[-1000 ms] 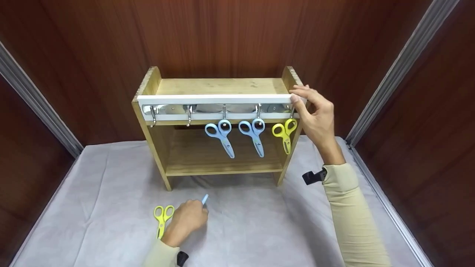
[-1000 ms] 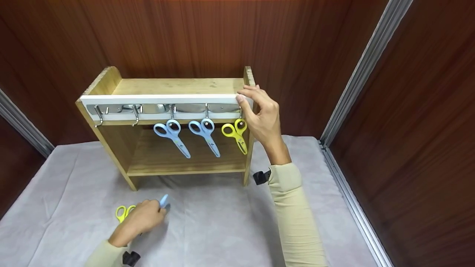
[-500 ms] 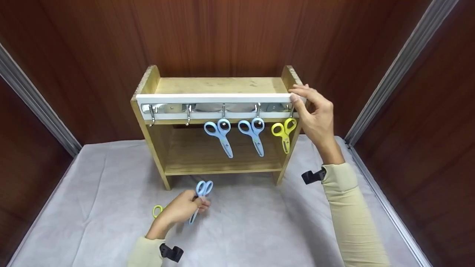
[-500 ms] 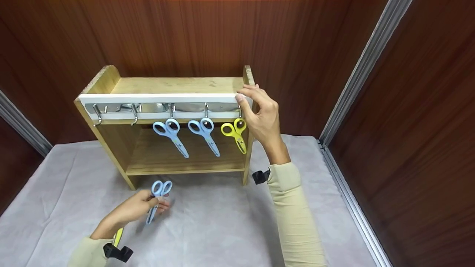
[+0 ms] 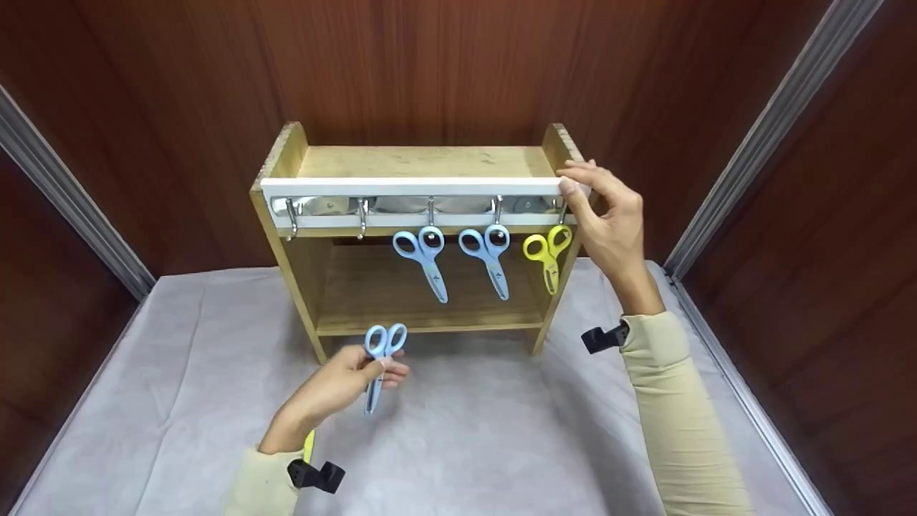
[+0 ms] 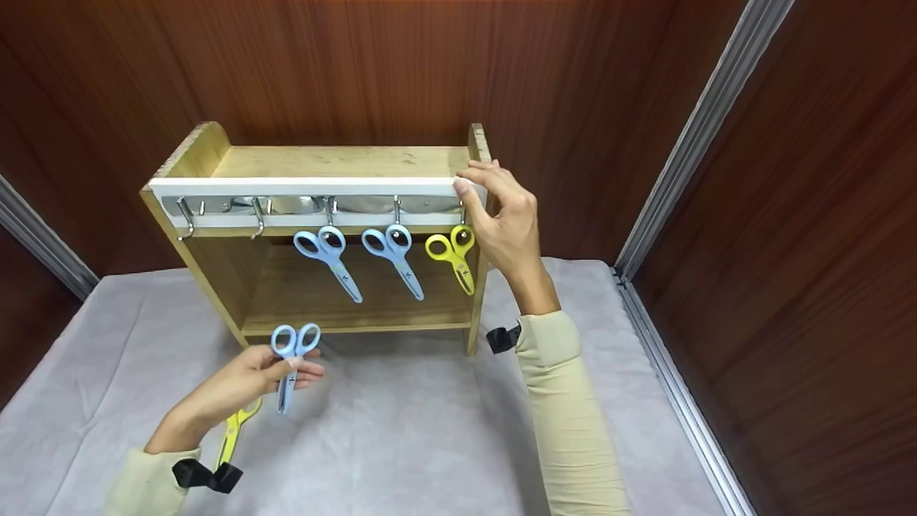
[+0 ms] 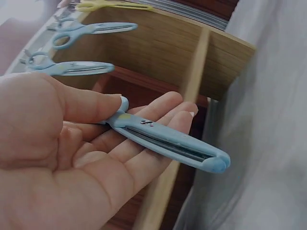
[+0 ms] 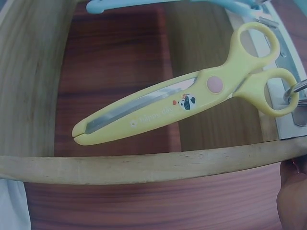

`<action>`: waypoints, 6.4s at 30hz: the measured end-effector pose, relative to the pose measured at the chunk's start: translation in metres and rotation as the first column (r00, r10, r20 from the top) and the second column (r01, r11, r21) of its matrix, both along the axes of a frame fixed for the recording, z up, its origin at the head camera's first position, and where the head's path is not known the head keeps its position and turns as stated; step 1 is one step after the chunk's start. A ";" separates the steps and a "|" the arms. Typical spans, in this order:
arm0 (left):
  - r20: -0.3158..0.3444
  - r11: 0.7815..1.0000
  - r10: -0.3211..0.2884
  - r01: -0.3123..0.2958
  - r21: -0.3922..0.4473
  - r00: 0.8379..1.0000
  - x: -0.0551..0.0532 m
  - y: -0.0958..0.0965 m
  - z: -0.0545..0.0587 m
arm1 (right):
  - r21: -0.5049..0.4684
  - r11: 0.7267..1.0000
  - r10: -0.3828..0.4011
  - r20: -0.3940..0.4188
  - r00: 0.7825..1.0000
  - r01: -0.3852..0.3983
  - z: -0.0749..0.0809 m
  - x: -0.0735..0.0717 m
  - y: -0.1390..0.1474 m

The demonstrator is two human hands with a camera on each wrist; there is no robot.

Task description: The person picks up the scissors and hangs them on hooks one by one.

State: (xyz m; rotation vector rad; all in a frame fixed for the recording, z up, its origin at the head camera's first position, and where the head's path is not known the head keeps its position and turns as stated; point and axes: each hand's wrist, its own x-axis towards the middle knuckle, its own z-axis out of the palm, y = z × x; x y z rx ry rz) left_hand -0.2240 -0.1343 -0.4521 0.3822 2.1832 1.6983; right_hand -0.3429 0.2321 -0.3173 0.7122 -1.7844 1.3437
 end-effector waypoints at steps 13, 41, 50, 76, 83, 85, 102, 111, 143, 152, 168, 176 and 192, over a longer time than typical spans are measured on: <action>-0.058 1.000 0.029 -0.028 0.009 0.998 -0.005 -0.008 0.035 | 0.027 1.000 -0.011 -0.011 1.000 0.012 -0.001 -0.003 0.001; -0.200 0.995 0.048 -0.030 0.091 0.979 -0.013 -0.014 0.090 | 0.012 1.000 -0.016 -0.016 1.000 0.016 -0.001 0.000 0.000; -0.243 0.990 0.060 -0.025 0.142 0.968 -0.020 -0.012 0.101 | 0.025 0.999 -0.022 -0.031 0.999 0.023 -0.002 -0.002 0.000; -0.189 0.959 0.118 -0.063 0.278 0.975 -0.044 -0.021 0.090 | 0.039 0.999 -0.026 -0.021 0.999 0.026 -0.001 0.001 0.001; -0.170 0.966 0.117 -0.073 0.247 0.978 -0.046 -0.021 0.086 | 0.038 0.999 -0.022 -0.028 0.999 0.023 -0.002 0.000 0.001; -0.166 0.970 0.120 -0.080 0.229 0.979 -0.046 -0.021 0.086 | 0.030 0.999 -0.020 -0.024 0.999 0.021 -0.002 0.000 0.000; -0.131 0.980 0.187 -0.175 0.100 0.974 -0.032 -0.024 0.079 | 0.026 1.000 -0.017 -0.027 0.999 0.017 -0.004 0.001 0.000; -0.155 0.976 0.217 -0.218 0.008 0.964 -0.021 -0.027 0.064 | -0.002 1.000 -0.013 -0.007 1.000 0.013 -0.003 0.003 -0.001; -0.514 0.777 0.234 -0.476 -0.412 0.825 0.018 -0.042 0.002 | 0.028 0.999 -0.017 -0.023 1.000 0.018 -0.005 0.003 -0.001; -0.664 0.632 0.140 -0.583 -0.510 0.734 0.026 -0.051 -0.029 | 0.021 1.000 -0.022 -0.025 0.999 0.022 -0.003 0.002 0.000; -0.578 0.506 0.087 -0.536 -0.676 0.811 0.045 -0.067 -0.086 | 0.031 0.999 -0.021 -0.021 1.000 0.022 -0.004 0.004 -0.002; -0.399 0.536 0.132 -0.404 -0.741 0.907 0.052 -0.065 -0.103 | 0.017 1.000 -0.014 -0.012 1.000 0.014 -0.004 0.003 -0.003; -0.436 0.398 0.055 -0.420 -0.816 0.898 0.049 -0.054 -0.115 | -0.016 1.000 -0.024 -0.004 1.000 0.024 -0.004 0.003 -0.002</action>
